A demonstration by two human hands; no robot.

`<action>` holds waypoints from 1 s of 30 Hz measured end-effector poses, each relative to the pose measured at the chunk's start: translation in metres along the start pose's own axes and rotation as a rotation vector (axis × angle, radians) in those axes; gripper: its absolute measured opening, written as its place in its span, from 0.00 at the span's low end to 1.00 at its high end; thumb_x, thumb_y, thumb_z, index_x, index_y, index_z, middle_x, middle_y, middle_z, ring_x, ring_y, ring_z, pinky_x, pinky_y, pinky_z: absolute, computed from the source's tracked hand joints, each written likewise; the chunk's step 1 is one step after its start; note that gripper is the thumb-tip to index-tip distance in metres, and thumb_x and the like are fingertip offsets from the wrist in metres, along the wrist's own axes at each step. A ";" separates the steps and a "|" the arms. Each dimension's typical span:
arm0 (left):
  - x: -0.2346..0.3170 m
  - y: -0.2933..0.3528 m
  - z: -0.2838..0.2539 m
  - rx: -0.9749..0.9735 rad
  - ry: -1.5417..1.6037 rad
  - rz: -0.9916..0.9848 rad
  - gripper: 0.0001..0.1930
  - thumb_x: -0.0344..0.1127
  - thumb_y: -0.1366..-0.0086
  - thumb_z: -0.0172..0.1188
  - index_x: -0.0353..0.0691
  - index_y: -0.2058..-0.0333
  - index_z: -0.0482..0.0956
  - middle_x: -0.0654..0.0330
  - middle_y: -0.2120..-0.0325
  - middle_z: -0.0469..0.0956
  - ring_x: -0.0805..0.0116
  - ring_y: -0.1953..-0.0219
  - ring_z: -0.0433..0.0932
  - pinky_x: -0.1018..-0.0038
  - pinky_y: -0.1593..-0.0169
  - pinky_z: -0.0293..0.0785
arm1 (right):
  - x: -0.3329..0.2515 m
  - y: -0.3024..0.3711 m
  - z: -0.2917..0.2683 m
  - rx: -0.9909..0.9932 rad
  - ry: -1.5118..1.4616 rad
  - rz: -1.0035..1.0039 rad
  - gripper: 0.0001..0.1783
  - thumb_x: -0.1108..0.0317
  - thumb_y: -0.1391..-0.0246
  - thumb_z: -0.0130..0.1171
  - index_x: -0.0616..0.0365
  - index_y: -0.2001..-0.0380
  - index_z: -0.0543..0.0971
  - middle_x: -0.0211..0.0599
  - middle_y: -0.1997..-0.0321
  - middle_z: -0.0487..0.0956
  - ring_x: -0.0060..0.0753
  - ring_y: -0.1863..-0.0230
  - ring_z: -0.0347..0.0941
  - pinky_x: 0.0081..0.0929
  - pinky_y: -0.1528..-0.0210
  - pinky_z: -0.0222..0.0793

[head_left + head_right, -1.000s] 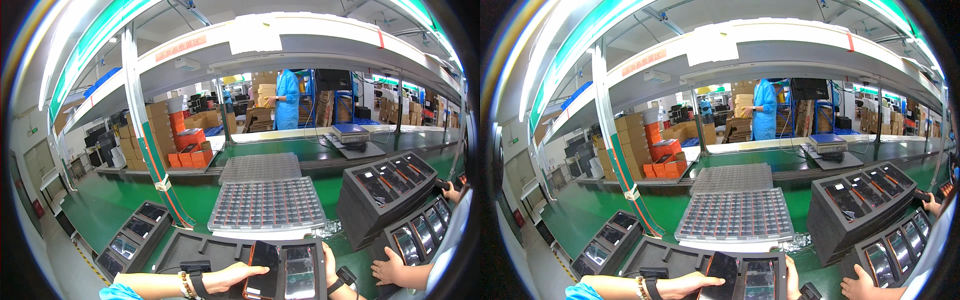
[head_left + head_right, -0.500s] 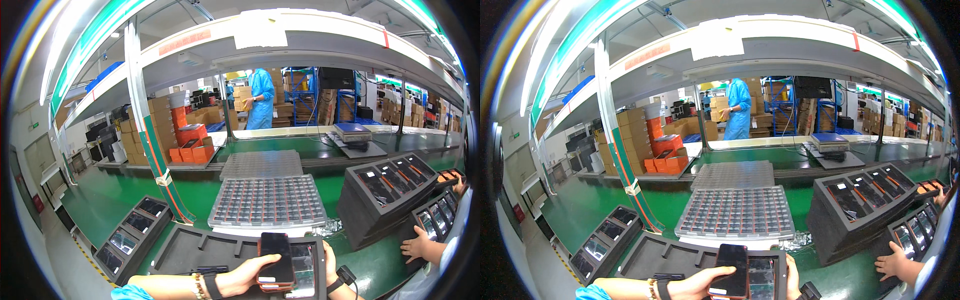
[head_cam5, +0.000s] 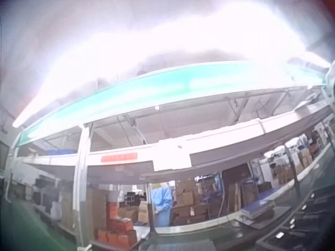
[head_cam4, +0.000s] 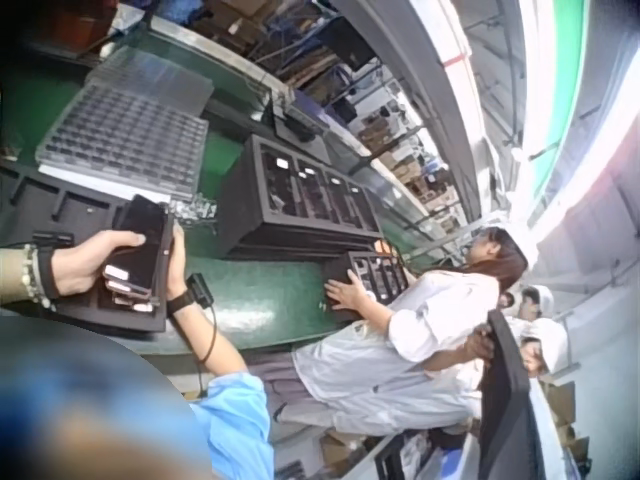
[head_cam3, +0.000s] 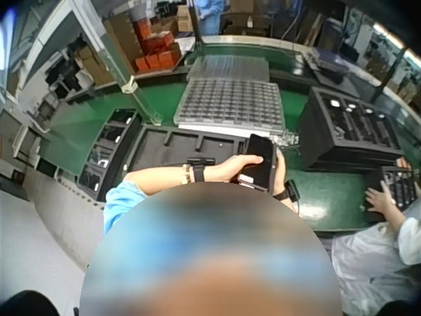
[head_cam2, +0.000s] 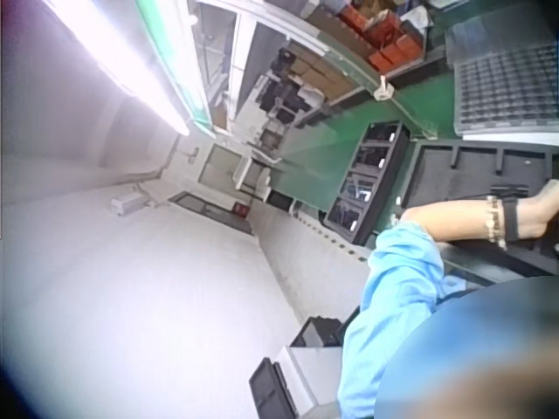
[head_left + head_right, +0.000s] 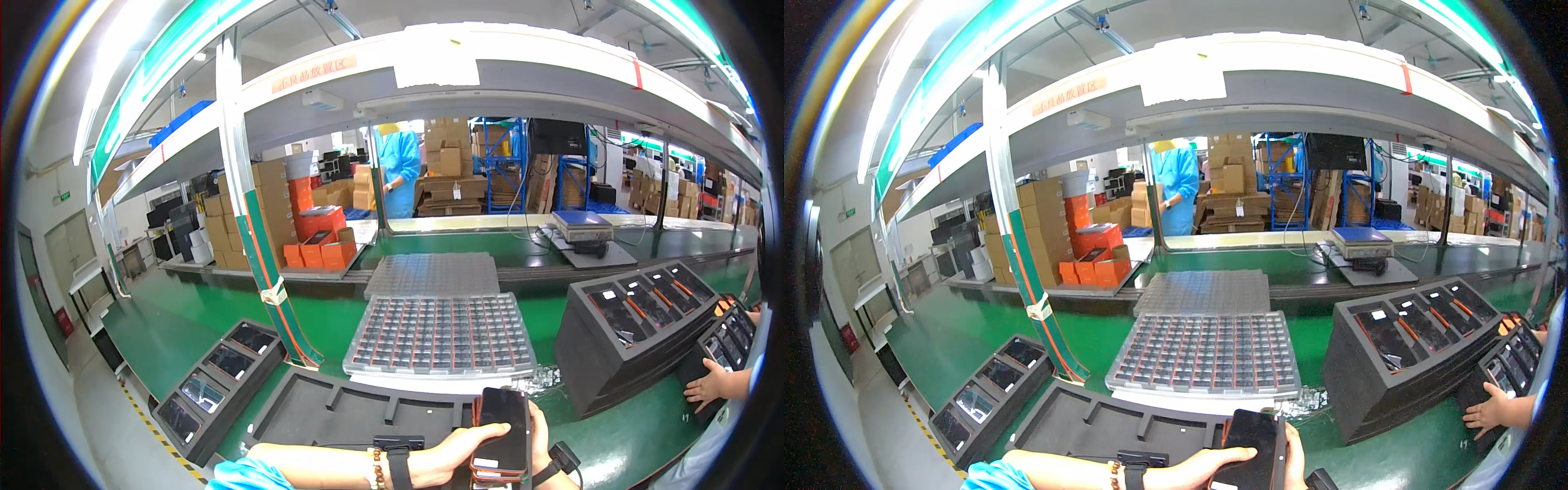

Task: Assembling electronic components on an industrial production line, specifically handling trays of smartphones and smaller electrical parts.

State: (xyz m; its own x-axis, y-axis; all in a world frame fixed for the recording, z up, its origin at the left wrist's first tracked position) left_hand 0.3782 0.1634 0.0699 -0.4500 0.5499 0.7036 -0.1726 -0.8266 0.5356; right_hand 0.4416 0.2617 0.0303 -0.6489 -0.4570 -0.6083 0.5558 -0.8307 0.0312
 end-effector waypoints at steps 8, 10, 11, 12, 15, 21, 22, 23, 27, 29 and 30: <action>0.021 0.034 -0.005 0.097 -0.220 0.229 0.15 0.39 0.35 0.63 0.29 0.62 0.83 0.58 0.70 0.84 0.70 0.72 0.82 0.77 0.67 0.77 | -0.003 -0.001 -0.021 0.090 0.099 0.035 0.23 0.55 0.37 0.45 0.60 0.49 0.76 0.40 0.52 0.81 0.37 0.52 0.77 0.35 0.47 0.72; 0.029 0.044 -0.015 0.074 -0.311 0.382 0.16 0.40 0.35 0.63 0.29 0.62 0.83 0.60 0.71 0.84 0.75 0.72 0.80 0.79 0.69 0.75 | -0.004 -0.002 -0.015 0.070 0.076 0.052 0.22 0.56 0.38 0.45 0.60 0.50 0.76 0.40 0.53 0.81 0.37 0.52 0.76 0.34 0.47 0.72; 0.029 0.045 -0.028 0.078 -0.420 0.393 0.17 0.42 0.36 0.65 0.29 0.65 0.84 0.62 0.73 0.83 0.78 0.72 0.78 0.78 0.70 0.73 | -0.003 -0.002 -0.013 0.052 0.059 0.071 0.22 0.56 0.38 0.45 0.60 0.51 0.77 0.40 0.53 0.81 0.37 0.52 0.76 0.34 0.47 0.72; 0.031 0.045 -0.046 0.095 -0.525 0.444 0.17 0.43 0.36 0.65 0.30 0.67 0.84 0.64 0.75 0.82 0.79 0.73 0.77 0.78 0.70 0.72 | -0.004 -0.002 -0.013 0.032 0.062 0.072 0.22 0.57 0.39 0.45 0.60 0.51 0.77 0.40 0.54 0.81 0.37 0.53 0.76 0.33 0.48 0.72; 0.055 0.072 -0.057 0.089 -0.712 0.605 0.19 0.45 0.38 0.67 0.31 0.72 0.82 0.64 0.79 0.80 0.80 0.76 0.73 0.76 0.72 0.70 | -0.005 -0.003 -0.012 0.016 0.074 0.085 0.22 0.57 0.40 0.46 0.61 0.51 0.77 0.41 0.54 0.81 0.38 0.53 0.76 0.35 0.49 0.73; 0.095 0.135 -0.033 -0.020 -1.980 0.868 0.24 0.56 0.35 0.57 0.36 0.70 0.83 0.56 0.73 0.79 0.60 0.67 0.74 0.67 0.60 0.72 | -0.011 -0.004 -0.001 -0.017 0.106 0.063 0.22 0.57 0.40 0.49 0.61 0.49 0.75 0.40 0.51 0.79 0.37 0.52 0.75 0.34 0.47 0.71; 0.097 0.139 -0.038 -0.013 -1.923 0.906 0.27 0.56 0.37 0.55 0.34 0.78 0.81 0.53 0.77 0.75 0.55 0.69 0.69 0.63 0.62 0.68 | -0.031 -0.006 -0.009 0.043 0.288 -0.126 0.20 0.58 0.40 0.50 0.60 0.51 0.75 0.38 0.53 0.79 0.34 0.52 0.75 0.32 0.46 0.69; 0.100 0.143 -0.041 -0.010 -1.918 0.913 0.27 0.56 0.37 0.55 0.34 0.78 0.81 0.53 0.77 0.75 0.55 0.69 0.69 0.63 0.62 0.68 | -0.050 -0.003 -0.010 0.104 0.468 -0.319 0.17 0.59 0.40 0.51 0.59 0.53 0.75 0.36 0.55 0.79 0.31 0.53 0.74 0.30 0.46 0.68; 0.106 0.146 -0.038 -0.091 -1.919 0.985 0.22 0.51 0.41 0.59 0.35 0.80 0.78 0.53 0.78 0.75 0.55 0.68 0.71 0.63 0.62 0.70 | -0.075 0.003 0.022 0.086 0.924 -0.545 0.10 0.70 0.39 0.52 0.60 0.56 0.75 0.33 0.58 0.78 0.25 0.53 0.72 0.25 0.45 0.65; 0.106 0.138 -0.038 -0.169 -1.999 0.912 0.18 0.46 0.46 0.60 0.35 0.80 0.78 0.53 0.78 0.75 0.56 0.68 0.72 0.63 0.62 0.70 | -0.072 0.005 0.056 -0.009 1.003 -0.452 0.09 0.72 0.39 0.52 0.60 0.56 0.76 0.34 0.56 0.78 0.25 0.51 0.72 0.26 0.42 0.64; 0.110 0.140 -0.039 -0.164 -2.006 0.997 0.14 0.43 0.51 0.61 0.35 0.81 0.78 0.53 0.80 0.74 0.55 0.68 0.72 0.61 0.62 0.71 | -0.067 0.007 0.078 -0.106 1.040 -0.426 0.11 0.71 0.39 0.52 0.61 0.55 0.76 0.34 0.56 0.78 0.27 0.49 0.72 0.27 0.41 0.63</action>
State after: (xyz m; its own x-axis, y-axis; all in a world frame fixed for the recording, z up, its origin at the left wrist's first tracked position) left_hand 0.2706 0.1037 0.2038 0.7638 -0.6361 0.1099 -0.6221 -0.7708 -0.1373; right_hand 0.4478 0.2617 0.1333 -0.0753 0.3847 -0.9200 0.4658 -0.8021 -0.3736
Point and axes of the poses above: each hand's wrist, its own y-axis away from the middle knuckle, its own z-axis out of the palm, x = y × z, the point moved 10 cm from there along -y, towards the middle knuckle
